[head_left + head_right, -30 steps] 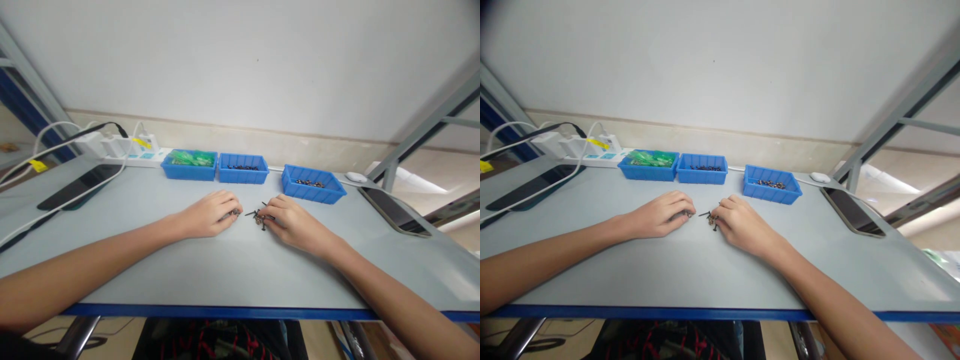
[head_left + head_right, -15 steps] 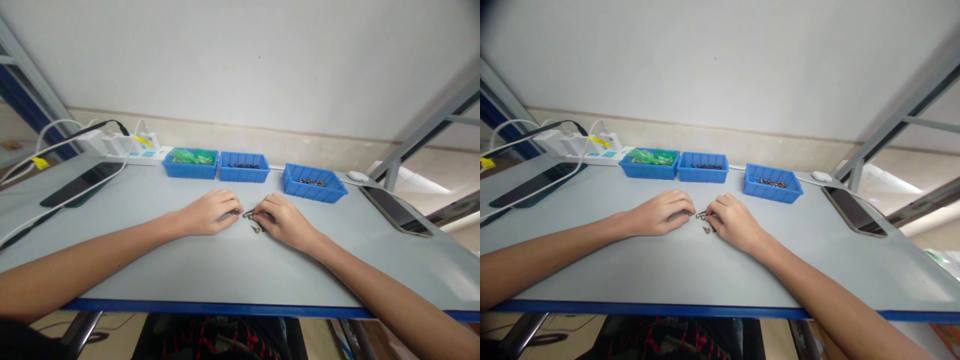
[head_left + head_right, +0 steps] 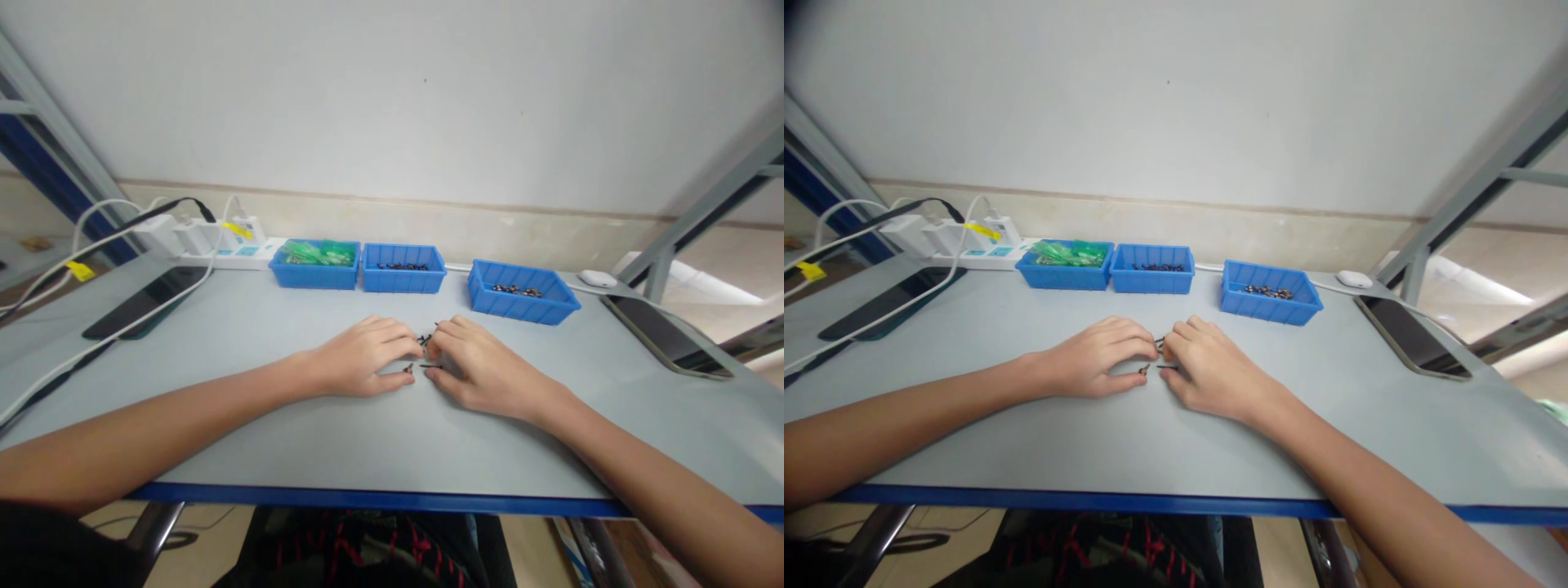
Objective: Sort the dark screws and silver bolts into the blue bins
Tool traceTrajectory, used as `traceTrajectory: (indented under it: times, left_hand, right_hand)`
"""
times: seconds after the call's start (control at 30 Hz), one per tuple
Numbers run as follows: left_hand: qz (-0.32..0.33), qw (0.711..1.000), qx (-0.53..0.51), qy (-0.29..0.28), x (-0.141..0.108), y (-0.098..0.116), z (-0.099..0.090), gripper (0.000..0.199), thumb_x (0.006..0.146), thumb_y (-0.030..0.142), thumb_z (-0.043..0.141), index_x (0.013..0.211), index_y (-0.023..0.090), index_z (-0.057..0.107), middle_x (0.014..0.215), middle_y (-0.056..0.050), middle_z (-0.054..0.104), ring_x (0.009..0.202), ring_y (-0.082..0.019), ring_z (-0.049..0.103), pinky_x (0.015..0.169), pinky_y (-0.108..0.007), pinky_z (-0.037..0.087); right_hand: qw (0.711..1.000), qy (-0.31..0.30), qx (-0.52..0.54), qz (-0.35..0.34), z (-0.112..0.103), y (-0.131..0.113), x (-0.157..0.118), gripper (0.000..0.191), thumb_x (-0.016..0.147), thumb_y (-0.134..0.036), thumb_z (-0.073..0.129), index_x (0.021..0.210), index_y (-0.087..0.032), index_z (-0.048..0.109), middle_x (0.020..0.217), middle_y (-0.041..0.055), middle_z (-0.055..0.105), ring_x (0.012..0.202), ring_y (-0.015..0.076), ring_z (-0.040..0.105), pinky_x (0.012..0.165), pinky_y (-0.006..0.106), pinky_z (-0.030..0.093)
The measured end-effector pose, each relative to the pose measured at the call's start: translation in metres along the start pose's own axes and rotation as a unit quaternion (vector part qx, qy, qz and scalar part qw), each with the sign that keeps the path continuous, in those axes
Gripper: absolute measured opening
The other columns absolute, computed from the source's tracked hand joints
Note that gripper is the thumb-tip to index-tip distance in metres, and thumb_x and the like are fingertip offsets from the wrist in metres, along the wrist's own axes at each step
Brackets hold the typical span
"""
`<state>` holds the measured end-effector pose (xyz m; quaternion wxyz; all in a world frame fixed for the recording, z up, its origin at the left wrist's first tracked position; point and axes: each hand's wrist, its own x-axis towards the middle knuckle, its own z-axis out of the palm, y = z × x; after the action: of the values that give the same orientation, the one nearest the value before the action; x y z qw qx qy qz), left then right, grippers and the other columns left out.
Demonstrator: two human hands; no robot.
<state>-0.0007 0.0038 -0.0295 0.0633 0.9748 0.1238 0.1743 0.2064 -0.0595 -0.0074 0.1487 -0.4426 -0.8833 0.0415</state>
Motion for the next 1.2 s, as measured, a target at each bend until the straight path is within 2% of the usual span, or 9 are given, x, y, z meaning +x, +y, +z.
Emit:
traceTrajectory:
  times: [0.07,0.3,0.47,0.57,0.73,0.87,0.97,1.07,1.2]
  left_hand:
    - [-0.005,1.000,0.002,-0.001,0.000,-0.001,0.000,0.023,0.088,0.033,0.049,0.102,0.016,0.056,0.101,-0.007,0.059,0.095,-0.020,0.053,0.086,-0.034,0.038]
    - [-0.004,1.000,-0.005,0.009,-0.002,0.000,0.001,0.015,0.086,0.021,0.045,0.091,0.016,0.059,0.093,-0.007,0.057,0.090,-0.020,0.052,0.085,-0.033,0.039]
    - [-0.020,1.000,-0.007,0.015,-0.001,0.001,-0.003,0.016,0.078,0.010,0.045,0.088,0.016,0.056,0.090,-0.005,0.056,0.087,-0.019,0.051,0.083,-0.032,0.039]
    - [-0.027,1.000,0.003,0.008,-0.001,-0.001,-0.005,0.021,0.073,0.006,0.044,0.089,0.016,0.054,0.087,-0.004,0.055,0.085,-0.019,0.050,0.081,-0.032,0.039]
    - [-0.071,0.997,0.005,0.018,-0.002,-0.013,-0.008,0.021,0.074,0.009,0.045,0.094,0.016,0.051,0.091,-0.005,0.054,0.087,-0.019,0.049,0.081,-0.032,0.039]
    - [-0.078,0.997,0.006,0.018,-0.003,-0.019,-0.007,0.021,0.081,0.015,0.045,0.102,0.016,0.050,0.099,-0.006,0.054,0.094,-0.019,0.049,0.085,-0.033,0.039]
    - [-0.083,0.996,0.019,0.021,-0.003,-0.019,-0.005,0.012,0.086,0.022,0.044,0.092,0.016,0.053,0.093,-0.005,0.053,0.089,-0.019,0.050,0.082,-0.032,0.039]
    - [-0.091,0.995,0.033,0.031,-0.002,-0.017,-0.003,0.012,0.087,0.022,0.043,0.083,0.015,0.053,0.085,-0.005,0.052,0.082,-0.017,0.050,0.076,-0.029,0.040]
    - [-0.094,0.993,0.058,0.038,-0.002,-0.016,-0.003,0.015,0.088,0.025,0.043,0.081,0.015,0.052,0.082,-0.004,0.053,0.080,-0.017,0.050,0.074,-0.029,0.040]
  right_hand:
    - [1.000,0.001,0.012,0.006,0.001,0.003,0.000,0.013,0.079,-0.024,0.056,0.088,-0.016,0.052,0.089,0.0078,0.056,0.087,0.0212,0.048,0.076,0.034,0.039]
    - [0.998,0.032,0.054,-0.017,0.011,0.021,0.003,0.048,0.080,-0.030,0.058,0.123,-0.015,0.043,0.115,0.0128,0.050,0.106,0.0244,0.047,0.092,0.041,0.039]
    - [0.998,0.043,0.037,-0.040,0.020,0.024,0.009,0.025,0.084,-0.026,0.051,0.107,-0.016,0.055,0.098,0.0097,0.053,0.092,0.0211,0.050,0.084,0.036,0.041]
    - [0.997,0.065,0.025,-0.039,0.025,0.022,0.012,0.015,0.084,-0.027,0.051,0.092,-0.015,0.056,0.087,0.0072,0.052,0.084,0.0189,0.048,0.076,0.032,0.041]
    - [0.998,0.054,0.003,-0.032,0.028,0.022,0.018,0.017,0.084,-0.032,0.051,0.076,-0.018,0.049,0.073,0.0020,0.049,0.071,0.0151,0.045,0.066,0.027,0.036]
    - [0.998,0.048,-0.004,-0.050,0.031,0.024,0.029,0.018,0.084,-0.029,0.051,0.071,-0.018,0.047,0.067,-0.0001,0.047,0.064,0.0125,0.043,0.062,0.025,0.033]
    - [0.996,0.070,-0.006,-0.057,0.034,0.024,0.035,0.018,0.084,-0.027,0.051,0.069,-0.017,0.047,0.068,0.0004,0.047,0.065,0.0126,0.043,0.062,0.025,0.032]
    - [0.994,0.088,0.008,-0.069,0.035,0.025,0.035,0.019,0.084,-0.028,0.052,0.068,-0.017,0.048,0.070,0.0014,0.047,0.068,0.0136,0.044,0.064,0.026,0.034]
    - [0.989,0.122,0.047,-0.070,0.028,0.027,0.032,0.015,0.085,-0.027,0.049,0.074,-0.017,0.051,0.073,0.0027,0.050,0.071,0.0148,0.047,0.068,0.026,0.037]
